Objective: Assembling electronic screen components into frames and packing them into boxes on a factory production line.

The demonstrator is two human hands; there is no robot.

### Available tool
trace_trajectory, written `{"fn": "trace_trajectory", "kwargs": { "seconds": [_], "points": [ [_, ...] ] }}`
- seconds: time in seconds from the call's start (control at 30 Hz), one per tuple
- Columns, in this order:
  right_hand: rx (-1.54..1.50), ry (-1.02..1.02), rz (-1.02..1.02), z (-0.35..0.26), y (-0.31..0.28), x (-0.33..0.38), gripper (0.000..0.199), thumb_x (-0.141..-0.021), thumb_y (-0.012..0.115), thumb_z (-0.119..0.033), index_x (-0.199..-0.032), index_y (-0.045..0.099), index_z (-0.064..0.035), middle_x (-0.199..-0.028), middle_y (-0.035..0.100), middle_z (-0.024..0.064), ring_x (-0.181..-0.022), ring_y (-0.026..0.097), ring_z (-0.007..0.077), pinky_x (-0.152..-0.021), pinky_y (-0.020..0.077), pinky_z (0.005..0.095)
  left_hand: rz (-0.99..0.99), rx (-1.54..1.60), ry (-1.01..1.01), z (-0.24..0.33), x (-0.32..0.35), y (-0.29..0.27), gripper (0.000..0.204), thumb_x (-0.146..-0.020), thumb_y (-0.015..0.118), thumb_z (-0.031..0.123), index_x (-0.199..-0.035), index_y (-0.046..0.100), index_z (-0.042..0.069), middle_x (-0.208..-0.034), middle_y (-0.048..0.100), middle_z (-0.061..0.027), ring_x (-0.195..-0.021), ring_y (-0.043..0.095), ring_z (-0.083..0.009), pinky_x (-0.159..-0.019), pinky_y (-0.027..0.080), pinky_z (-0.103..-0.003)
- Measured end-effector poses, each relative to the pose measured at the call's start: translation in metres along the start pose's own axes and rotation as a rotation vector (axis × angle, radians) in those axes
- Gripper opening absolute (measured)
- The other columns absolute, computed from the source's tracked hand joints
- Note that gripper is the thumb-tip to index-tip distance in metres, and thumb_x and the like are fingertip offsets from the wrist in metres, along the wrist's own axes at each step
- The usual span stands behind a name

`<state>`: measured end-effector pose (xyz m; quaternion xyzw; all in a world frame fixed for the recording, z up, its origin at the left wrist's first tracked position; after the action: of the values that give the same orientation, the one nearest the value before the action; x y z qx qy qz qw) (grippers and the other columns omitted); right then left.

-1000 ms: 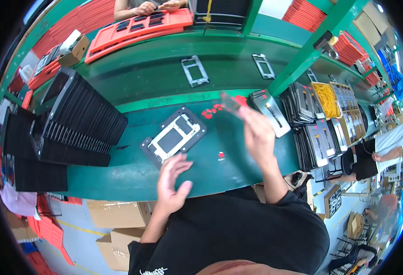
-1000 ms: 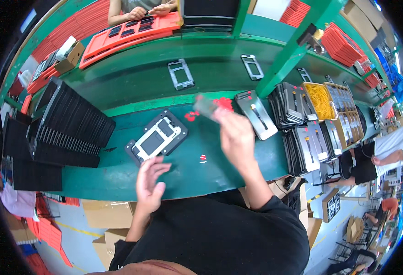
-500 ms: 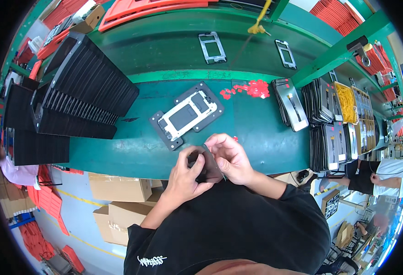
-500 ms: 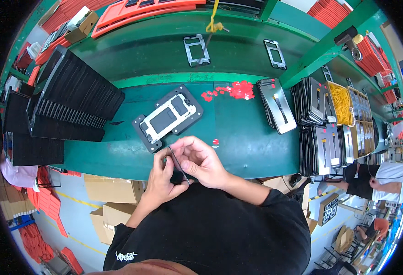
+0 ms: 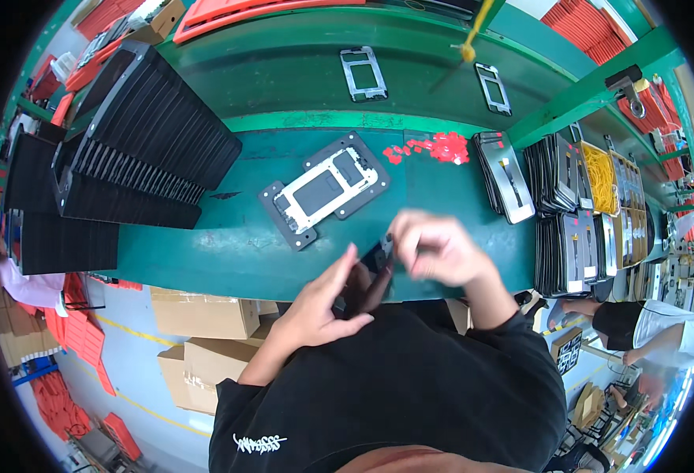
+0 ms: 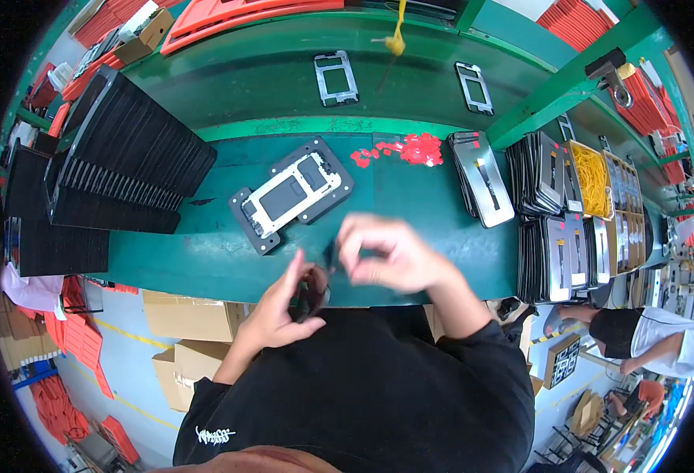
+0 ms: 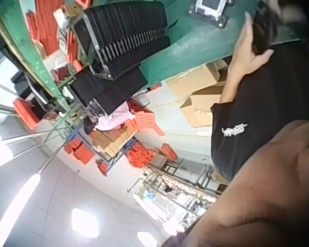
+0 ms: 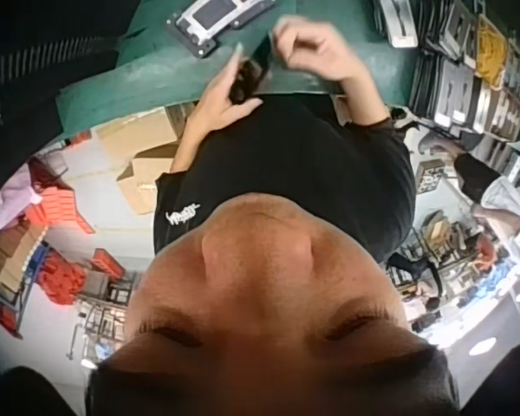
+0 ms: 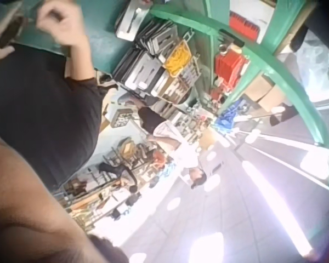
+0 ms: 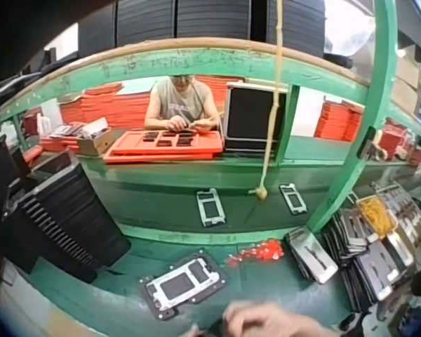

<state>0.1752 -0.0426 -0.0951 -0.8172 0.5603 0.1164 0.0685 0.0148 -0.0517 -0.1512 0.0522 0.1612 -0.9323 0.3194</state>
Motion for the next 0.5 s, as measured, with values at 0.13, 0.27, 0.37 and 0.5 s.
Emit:
{"fn": "trace_trajectory", "kwargs": {
  "seconds": [0.13, 0.27, 0.37, 0.5],
  "points": [
    [0.200, 0.194, 0.484, 0.036, -0.115, -0.007, 0.022, -0.093, 0.074, -0.016, -0.079, 0.062, -0.0037, -0.084, 0.060, 0.0021, -0.079, 0.057, 0.0150, -0.071, 0.0471, 0.0257, 0.156, 0.506, -0.159, -0.016, 0.001, -0.015, 0.091, -0.090, 0.074, 0.037, -0.159, 0.024, 0.004, -0.150, 0.044, -0.0238, -0.115, 0.063, -0.0333, -0.080, 0.061, -0.045],
    [0.967, 0.368, 0.566, 0.062, -0.178, -0.012, 0.012, -0.092, 0.074, -0.011, -0.089, 0.066, -0.0027, -0.085, 0.063, 0.0018, -0.077, 0.059, 0.0110, -0.069, 0.0483, 0.0278, 0.273, 0.741, -0.163, -0.013, -0.003, -0.032, 0.088, -0.098, 0.055, 0.055, -0.160, 0.020, 0.003, -0.154, 0.042, -0.0238, -0.114, 0.064, -0.0332, -0.074, 0.063, -0.045],
    [1.284, 0.150, 0.473, 0.044, -0.156, -0.027, 0.011, -0.091, 0.075, -0.009, -0.097, 0.069, -0.0029, -0.087, 0.065, 0.0025, -0.077, 0.061, 0.0099, -0.069, 0.0498, 0.0292, 0.313, 0.811, -0.147, -0.015, -0.007, -0.038, 0.089, -0.101, 0.042, 0.065, -0.160, 0.019, 0.003, -0.155, 0.040, -0.0240, -0.112, 0.064, -0.0335, -0.070, 0.063, -0.044],
    [0.422, 0.025, 0.295, 0.011, -0.063, -0.055, 0.011, -0.093, 0.074, -0.009, -0.102, 0.071, -0.0036, -0.089, 0.067, 0.0017, -0.079, 0.064, 0.0098, -0.070, 0.0530, 0.0291, 0.302, 0.946, -0.125, -0.018, -0.011, -0.041, 0.092, -0.101, 0.028, 0.072, -0.159, 0.021, 0.001, -0.155, 0.039, -0.0246, -0.109, 0.066, -0.0333, -0.064, 0.063, -0.042]
  ]
}}
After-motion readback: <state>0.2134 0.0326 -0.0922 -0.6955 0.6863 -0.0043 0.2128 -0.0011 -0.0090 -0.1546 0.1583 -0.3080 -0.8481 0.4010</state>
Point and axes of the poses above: each hand's wrist, its own x-axis away from the middle knuckle, its own y-axis out of the palm, z = x × y, the point moved 10 cm from there along -x, towards the middle knuckle
